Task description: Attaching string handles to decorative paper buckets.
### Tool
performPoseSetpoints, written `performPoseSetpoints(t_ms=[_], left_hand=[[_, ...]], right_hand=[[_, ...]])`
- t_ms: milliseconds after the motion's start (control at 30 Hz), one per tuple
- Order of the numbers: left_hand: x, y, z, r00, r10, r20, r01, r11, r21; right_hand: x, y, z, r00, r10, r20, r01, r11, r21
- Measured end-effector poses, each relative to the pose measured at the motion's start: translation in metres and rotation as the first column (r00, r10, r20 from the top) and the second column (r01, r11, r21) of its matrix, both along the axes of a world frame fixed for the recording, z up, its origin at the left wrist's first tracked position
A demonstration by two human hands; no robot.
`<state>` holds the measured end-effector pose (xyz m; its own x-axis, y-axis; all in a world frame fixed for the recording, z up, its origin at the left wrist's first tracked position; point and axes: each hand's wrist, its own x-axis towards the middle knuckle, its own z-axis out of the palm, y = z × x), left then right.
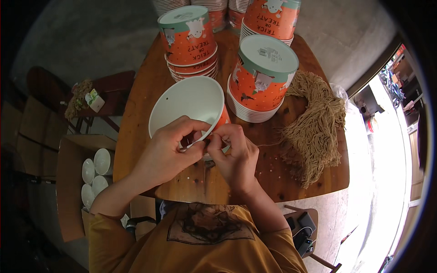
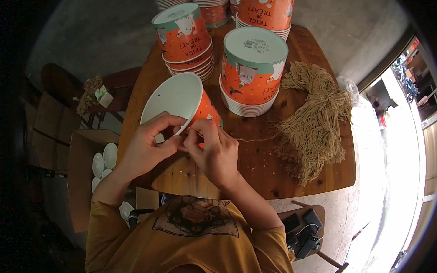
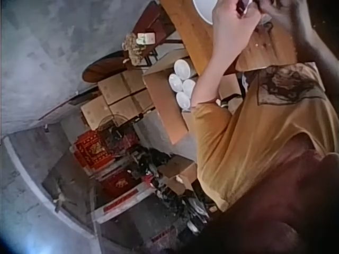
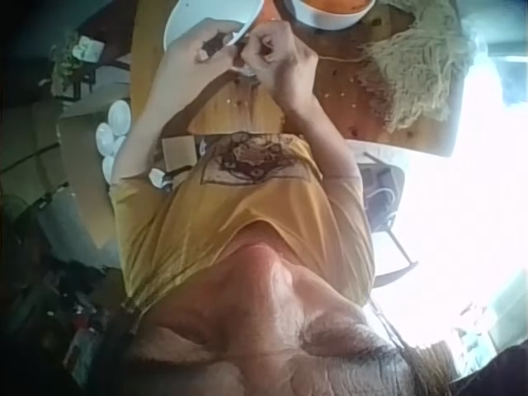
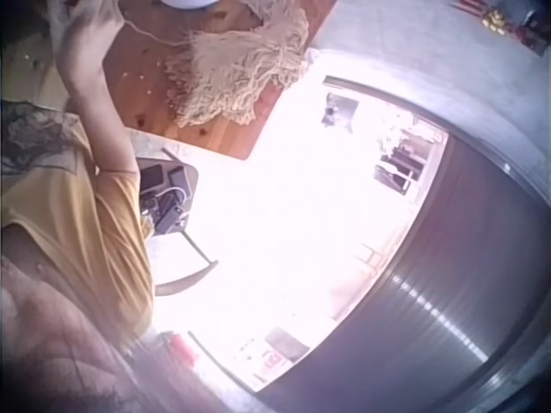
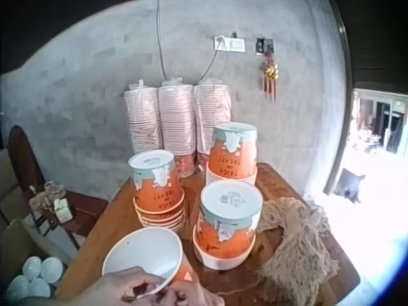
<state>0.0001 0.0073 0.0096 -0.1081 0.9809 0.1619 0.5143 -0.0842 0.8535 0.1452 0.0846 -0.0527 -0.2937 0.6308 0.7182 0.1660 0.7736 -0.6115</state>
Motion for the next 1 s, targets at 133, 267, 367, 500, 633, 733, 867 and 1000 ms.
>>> performPoseSetpoints(t_ms=[133, 267, 367, 500, 633, 733, 867, 1000], left_hand=[[-0.002, 0.0, 0.0, 1.0, -0.005, -0.018, 0.005, 1.0, -0.013], [-0.002, 0.001, 0.001, 1.0, -0.01, 0.022, 0.011, 0.999, -0.037], [-0.001, 0.002, 0.001, 0.999, -0.005, 0.044, 0.007, 0.999, -0.047], [-0.002, 0.005, 0.002, 1.0, -0.024, 0.0, 0.024, 0.999, -0.039], [-0.004, 0.012, 0.002, 0.952, -0.062, 0.3, 0.11, 0.983, -0.146], [-0.008, 0.022, 0.003, 0.927, -0.09, 0.364, 0.19, 0.949, -0.251], [-0.006, 0.032, -0.012, 0.911, -0.123, 0.394, 0.246, 0.928, -0.279], [-0.005, 0.039, -0.022, 0.93, -0.143, 0.339, 0.269, 0.894, -0.358]], right_hand=[[-0.001, -0.001, 0.002, 0.999, -0.029, 0.032, 0.028, 0.999, 0.03], [0.0, -0.004, 0.003, 0.998, -0.041, 0.038, 0.039, 0.999, 0.034], [0.0, -0.004, 0.001, 0.998, -0.05, 0.039, 0.05, 0.999, 0.0], [0.001, -0.004, 0.001, 0.997, -0.062, 0.051, 0.063, 0.998, -0.016], [0.007, -0.008, 0.006, 0.99, -0.105, 0.094, 0.112, 0.991, -0.072], [0.012, -0.01, 0.003, 0.986, -0.11, 0.128, 0.116, 0.992, -0.043], [0.018, -0.012, -0.005, 0.987, -0.08, 0.142, 0.096, 0.989, -0.111], [0.023, -0.014, -0.016, 0.974, -0.107, 0.198, 0.141, 0.976, -0.165]])
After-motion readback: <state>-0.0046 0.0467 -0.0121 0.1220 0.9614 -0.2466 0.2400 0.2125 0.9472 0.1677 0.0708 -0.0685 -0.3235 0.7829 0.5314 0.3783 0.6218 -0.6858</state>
